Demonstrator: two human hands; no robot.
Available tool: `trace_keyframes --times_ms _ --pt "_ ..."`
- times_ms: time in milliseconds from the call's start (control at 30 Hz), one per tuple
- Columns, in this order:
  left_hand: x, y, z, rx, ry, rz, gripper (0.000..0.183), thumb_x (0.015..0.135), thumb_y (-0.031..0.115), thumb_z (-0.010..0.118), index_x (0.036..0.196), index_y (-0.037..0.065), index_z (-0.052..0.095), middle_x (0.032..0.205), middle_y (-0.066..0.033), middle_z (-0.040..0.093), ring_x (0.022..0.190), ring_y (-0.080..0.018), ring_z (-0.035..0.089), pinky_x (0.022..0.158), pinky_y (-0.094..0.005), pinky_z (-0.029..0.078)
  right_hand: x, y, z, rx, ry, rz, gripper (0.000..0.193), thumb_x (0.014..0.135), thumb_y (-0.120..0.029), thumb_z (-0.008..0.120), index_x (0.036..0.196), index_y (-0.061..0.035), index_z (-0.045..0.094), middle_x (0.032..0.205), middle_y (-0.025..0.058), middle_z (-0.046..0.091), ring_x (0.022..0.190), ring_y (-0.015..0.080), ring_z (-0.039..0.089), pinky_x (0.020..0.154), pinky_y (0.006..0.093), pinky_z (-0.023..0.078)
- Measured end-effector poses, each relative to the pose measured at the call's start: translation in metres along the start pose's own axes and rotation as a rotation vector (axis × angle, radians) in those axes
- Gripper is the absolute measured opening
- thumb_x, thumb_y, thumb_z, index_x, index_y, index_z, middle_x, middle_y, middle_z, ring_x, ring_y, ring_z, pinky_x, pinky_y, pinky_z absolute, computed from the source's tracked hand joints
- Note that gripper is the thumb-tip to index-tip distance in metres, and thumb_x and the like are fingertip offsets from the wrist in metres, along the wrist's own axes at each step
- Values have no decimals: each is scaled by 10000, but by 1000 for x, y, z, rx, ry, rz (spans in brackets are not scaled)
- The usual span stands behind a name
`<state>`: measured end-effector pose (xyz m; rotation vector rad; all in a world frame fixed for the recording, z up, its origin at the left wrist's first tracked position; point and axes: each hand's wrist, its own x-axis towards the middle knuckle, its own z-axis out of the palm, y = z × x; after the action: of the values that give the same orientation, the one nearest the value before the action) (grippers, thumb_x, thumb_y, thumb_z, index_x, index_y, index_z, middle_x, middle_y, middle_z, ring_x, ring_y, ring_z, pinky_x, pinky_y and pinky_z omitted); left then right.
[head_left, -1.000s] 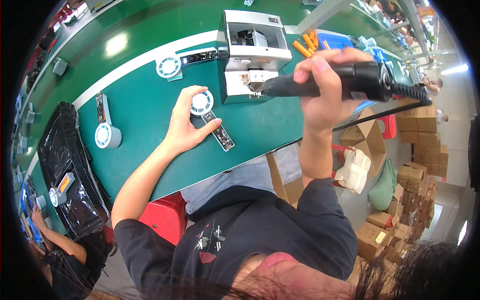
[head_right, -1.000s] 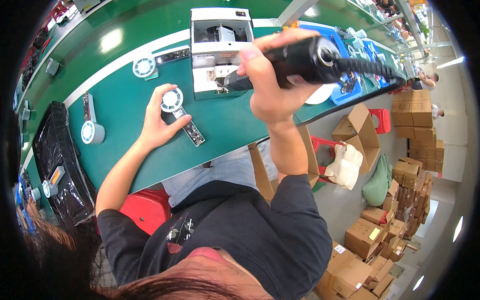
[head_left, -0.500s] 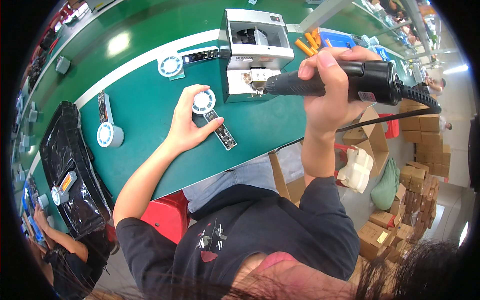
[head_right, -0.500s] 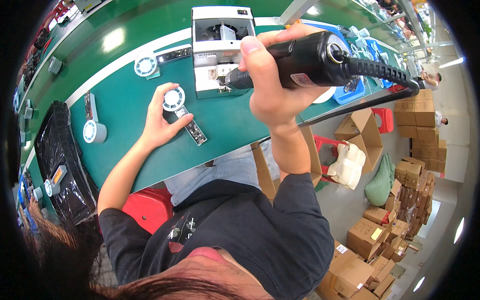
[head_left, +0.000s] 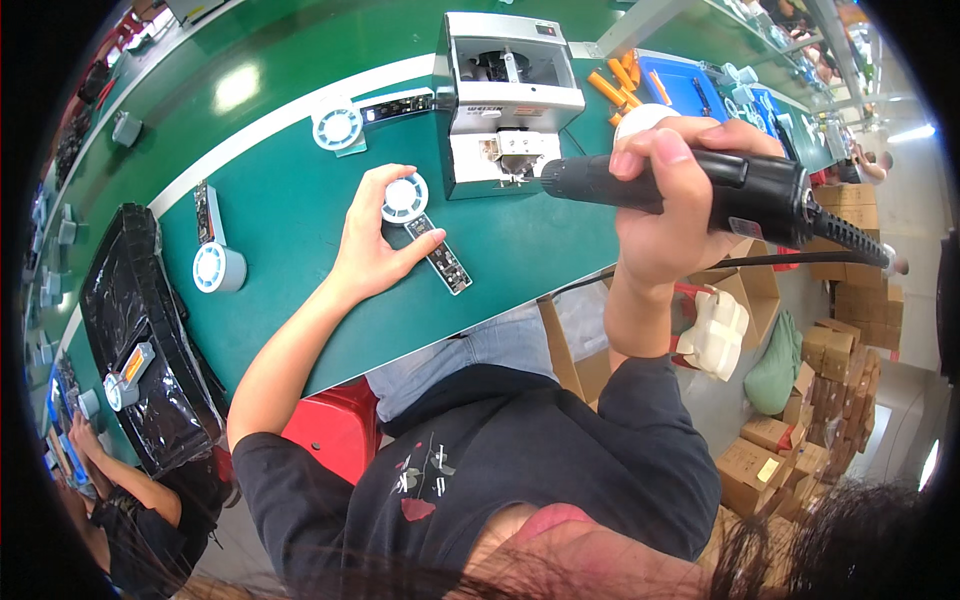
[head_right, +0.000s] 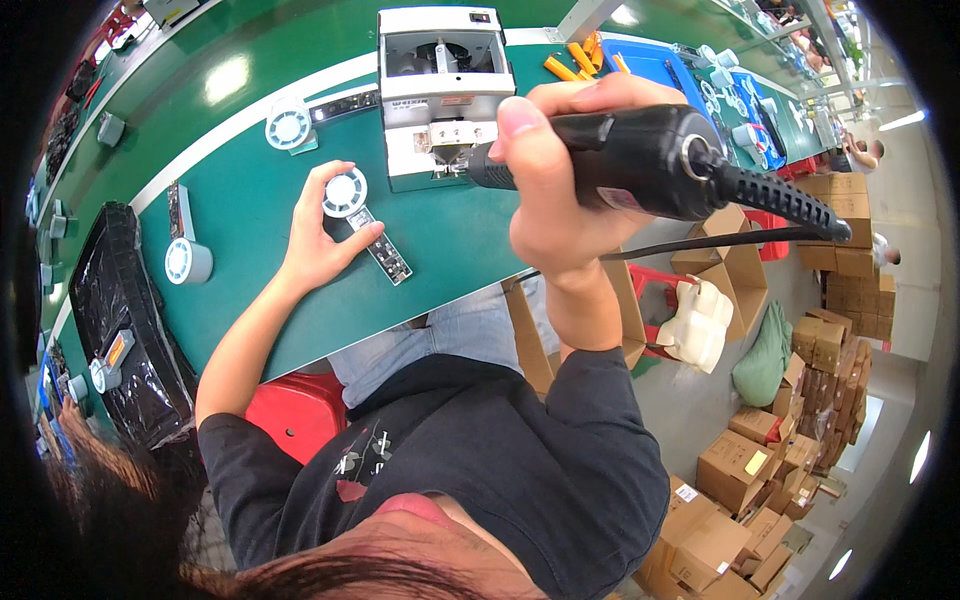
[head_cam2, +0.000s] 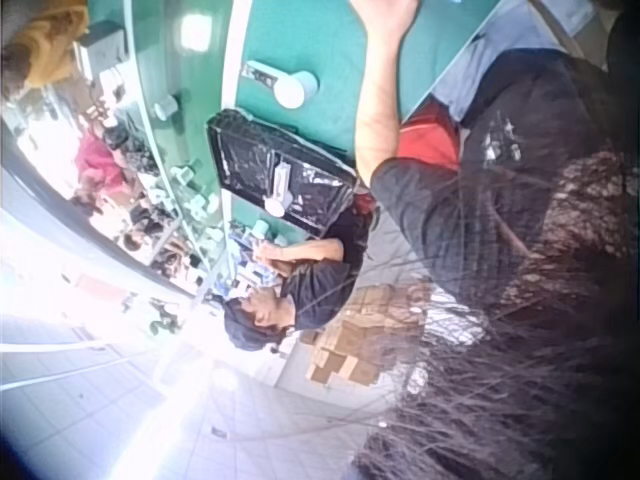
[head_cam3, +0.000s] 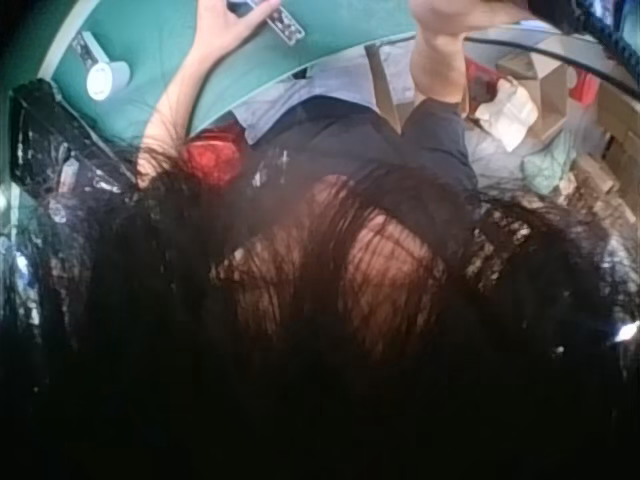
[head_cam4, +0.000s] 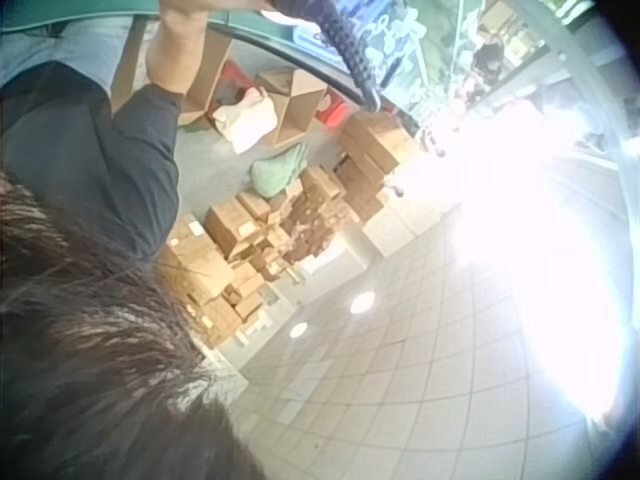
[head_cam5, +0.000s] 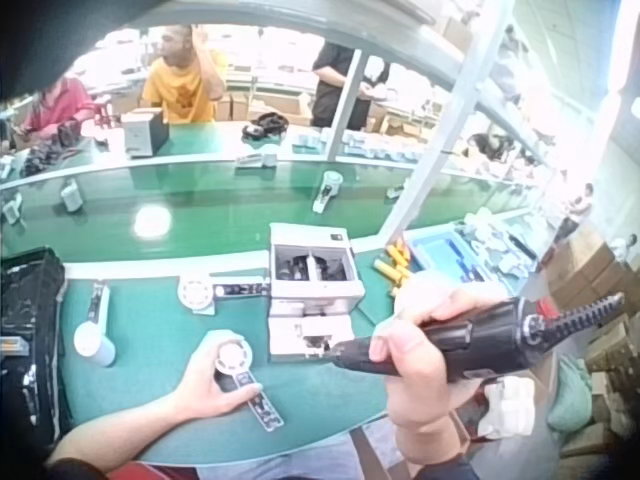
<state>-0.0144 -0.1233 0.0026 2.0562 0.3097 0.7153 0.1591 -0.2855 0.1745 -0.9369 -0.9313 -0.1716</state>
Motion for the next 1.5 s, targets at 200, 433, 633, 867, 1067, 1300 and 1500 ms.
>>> trace_keyframes --times_ms 200,433,633,867,1067,1300,1500 --pt "0 -1 1 -17 -2 2 761 777 170 917 1413 25 525 1304 -145 607 1202 -260 627 1064 -384 490 19 17 5 -77 -48 70 248 869 75 717 1044 14 552 733 153 676 558 218 642 562 350 560" --pt "1 -1 0 -36 0 33 780 760 148 915 1420 25 518 1326 -147 596 1227 -269 617 1073 -385 486 29 33 18 -90 -88 146 240 857 87 737 997 -7 566 725 118 686 553 192 641 568 328 535" --pt "0 -2 0 -78 28 97 815 721 137 937 1427 33 542 1339 -187 573 1249 -363 604 1071 -423 498 8 9 37 -10 -120 276 234 861 74 744 1009 8 575 732 127 686 546 176 624 555 312 533" --pt "-2 -4 0 -115 7 94 804 748 109 907 1453 68 522 1335 -169 544 1262 -349 559 1076 -429 471 -7 14 74 170 -111 285 246 877 52 781 1016 8 583 767 126 726 575 143 655 581 291 554" --pt "-2 -3 -1 -133 -8 55 819 748 109 911 1463 76 513 1353 -164 528 1271 -341 549 1082 -429 468 -14 29 82 136 -197 292 193 872 34 796 933 12 613 750 108 717 570 138 654 573 280 543" --pt "-1 -7 1 -124 31 108 801 746 136 909 1449 106 525 1291 -161 530 1192 -342 556 998 -423 498 -20 35 84 114 -188 322 195 867 27 805 917 7 618 739 87 700 571 127 651 563 272 539" --pt "-2 -5 -1 -129 1 60 831 725 123 932 1447 63 525 1366 -177 546 1299 -366 558 1093 -447 476 -28 42 84 106 -197 275 253 874 50 760 1029 -4 568 742 97 678 561 147 636 558 298 545"
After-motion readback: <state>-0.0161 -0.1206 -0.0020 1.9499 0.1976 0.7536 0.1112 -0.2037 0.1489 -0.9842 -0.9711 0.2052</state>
